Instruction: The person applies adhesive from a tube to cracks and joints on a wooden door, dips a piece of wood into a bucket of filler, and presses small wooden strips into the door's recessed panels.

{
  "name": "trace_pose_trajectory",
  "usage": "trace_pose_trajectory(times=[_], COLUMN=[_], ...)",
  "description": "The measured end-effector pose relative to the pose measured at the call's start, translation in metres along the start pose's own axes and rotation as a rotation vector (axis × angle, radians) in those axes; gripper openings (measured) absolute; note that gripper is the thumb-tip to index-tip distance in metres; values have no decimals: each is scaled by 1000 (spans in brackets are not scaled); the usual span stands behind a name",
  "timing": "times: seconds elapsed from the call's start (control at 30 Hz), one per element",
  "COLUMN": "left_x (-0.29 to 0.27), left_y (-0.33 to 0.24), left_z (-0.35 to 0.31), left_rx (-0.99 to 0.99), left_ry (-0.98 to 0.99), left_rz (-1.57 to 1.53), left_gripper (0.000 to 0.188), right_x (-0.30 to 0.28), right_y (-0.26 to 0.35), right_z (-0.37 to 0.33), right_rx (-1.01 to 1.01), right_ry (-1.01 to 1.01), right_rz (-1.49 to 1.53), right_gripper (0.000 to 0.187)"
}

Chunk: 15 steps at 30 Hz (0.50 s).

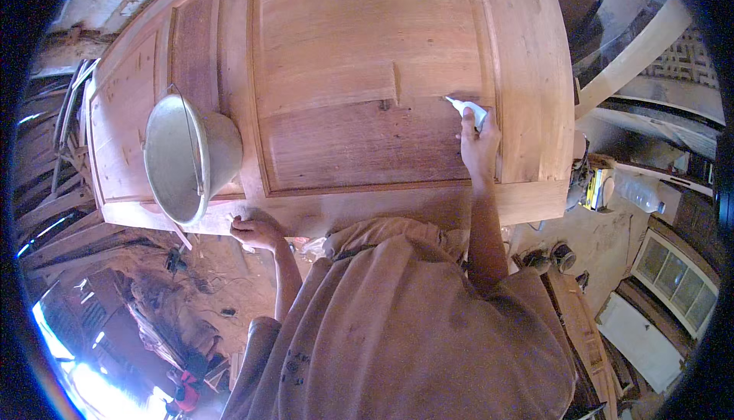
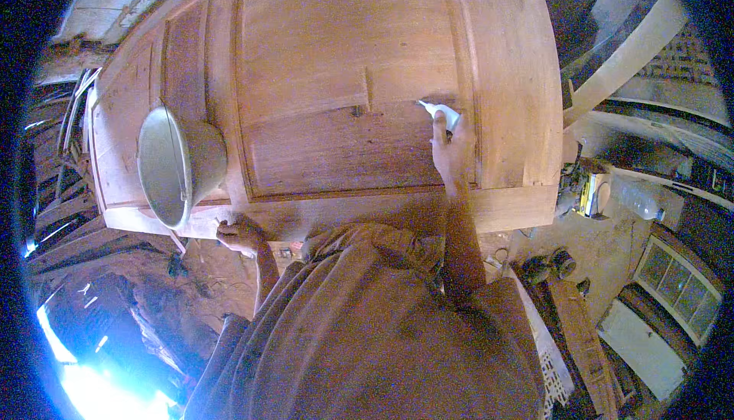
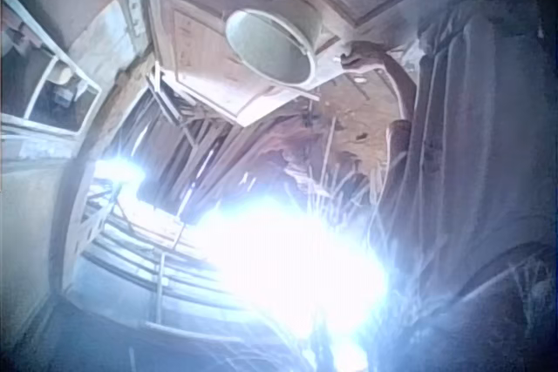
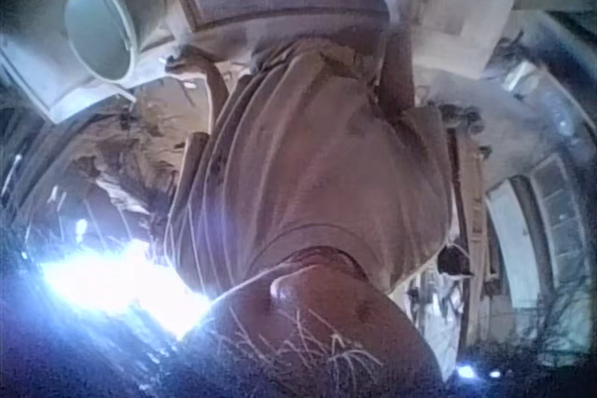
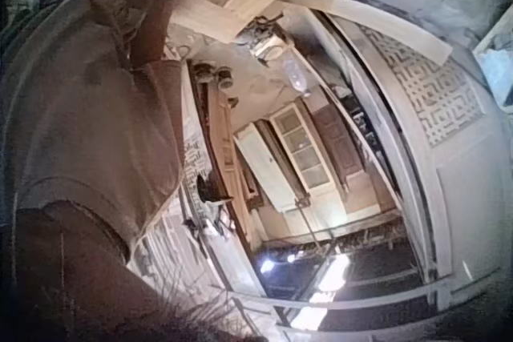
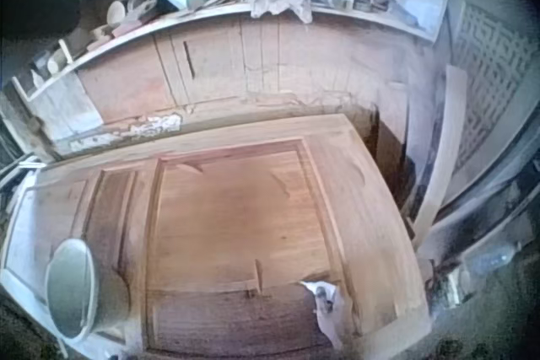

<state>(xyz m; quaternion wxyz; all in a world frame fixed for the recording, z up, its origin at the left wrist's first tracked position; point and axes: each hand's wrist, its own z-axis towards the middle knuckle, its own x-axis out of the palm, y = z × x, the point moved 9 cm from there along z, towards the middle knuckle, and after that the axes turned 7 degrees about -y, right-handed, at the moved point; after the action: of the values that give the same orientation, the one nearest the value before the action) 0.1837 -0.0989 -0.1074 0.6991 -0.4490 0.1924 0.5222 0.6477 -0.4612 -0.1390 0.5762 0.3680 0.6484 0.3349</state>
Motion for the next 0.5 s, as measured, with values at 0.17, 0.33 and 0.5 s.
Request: trace_pose_trajectory(times=[0.17, 0.33, 0.5], left_x=[-1, 3, 3], left_y=[-6, 2, -5], left_z=[4, 4, 4], left_rx=[-90, -28, -7], left_ry=[30, 27, 24], left_rz=[-3, 41, 10], left_gripper=[41, 41, 42], right_x=[3, 3, 4], right_y=[-2, 6, 8], right_z=[1, -1, -1], right_rx=[0, 24, 22], right_ry=[8, -3, 33], right_rz=[43, 92, 65], right_gripper=[35, 34, 36])
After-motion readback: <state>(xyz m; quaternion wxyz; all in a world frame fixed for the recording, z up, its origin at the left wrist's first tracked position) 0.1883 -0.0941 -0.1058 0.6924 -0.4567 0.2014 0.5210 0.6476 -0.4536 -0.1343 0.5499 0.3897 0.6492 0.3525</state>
